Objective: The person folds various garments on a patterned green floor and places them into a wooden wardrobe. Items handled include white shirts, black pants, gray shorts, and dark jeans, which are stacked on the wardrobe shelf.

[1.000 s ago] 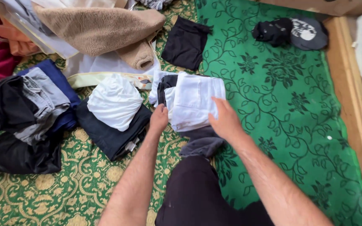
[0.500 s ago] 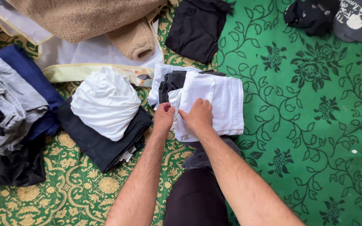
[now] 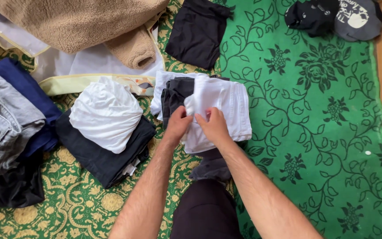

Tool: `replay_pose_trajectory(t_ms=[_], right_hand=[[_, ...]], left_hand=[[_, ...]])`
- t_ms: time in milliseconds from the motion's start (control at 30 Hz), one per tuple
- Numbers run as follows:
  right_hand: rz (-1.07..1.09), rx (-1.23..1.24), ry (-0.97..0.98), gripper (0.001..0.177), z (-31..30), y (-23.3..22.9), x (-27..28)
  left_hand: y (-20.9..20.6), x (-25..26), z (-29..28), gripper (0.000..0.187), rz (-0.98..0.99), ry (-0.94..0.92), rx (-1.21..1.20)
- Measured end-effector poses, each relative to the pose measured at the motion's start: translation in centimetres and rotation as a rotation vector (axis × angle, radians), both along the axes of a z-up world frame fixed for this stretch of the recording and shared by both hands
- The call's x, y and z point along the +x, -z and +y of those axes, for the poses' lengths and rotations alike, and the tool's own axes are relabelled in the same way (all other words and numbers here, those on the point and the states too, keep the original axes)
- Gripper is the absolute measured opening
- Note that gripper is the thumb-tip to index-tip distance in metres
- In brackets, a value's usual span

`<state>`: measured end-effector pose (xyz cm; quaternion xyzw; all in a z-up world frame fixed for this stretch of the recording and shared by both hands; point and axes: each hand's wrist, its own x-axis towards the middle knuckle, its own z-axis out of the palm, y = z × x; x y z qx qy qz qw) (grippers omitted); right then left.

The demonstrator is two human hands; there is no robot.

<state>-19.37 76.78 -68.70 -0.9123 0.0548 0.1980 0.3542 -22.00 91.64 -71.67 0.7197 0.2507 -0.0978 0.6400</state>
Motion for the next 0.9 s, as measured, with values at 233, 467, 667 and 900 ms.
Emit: replay_pose_trajectory(t_ms=[233,467,667,900], right_hand=[[-0.074,0.073,0.295,0.071,-2.9,-8.1,-0.4],[-0.063,0.466,0.453,0.054,-12.7,-14.3,-0.3],[-0.117,0.632,0.602,0.06,-19.5,-31.2,-5.8],[-0.25,0.56,0.702,0.075,-28.9,-39.7,-13.9]], left_hand=[[-4.9,0.3,-4.0,0.025,0.02,0.027,-0.938],[-7.7,1.2,-7.9,0.06,0.011,-0.039,-0.862],[-15.7,-1.7,-9.5,0.083,0.1,0.014,-1.002],[-28.0,-4.2,-16.7,0.064,-0.144,0.295,-1.058]])
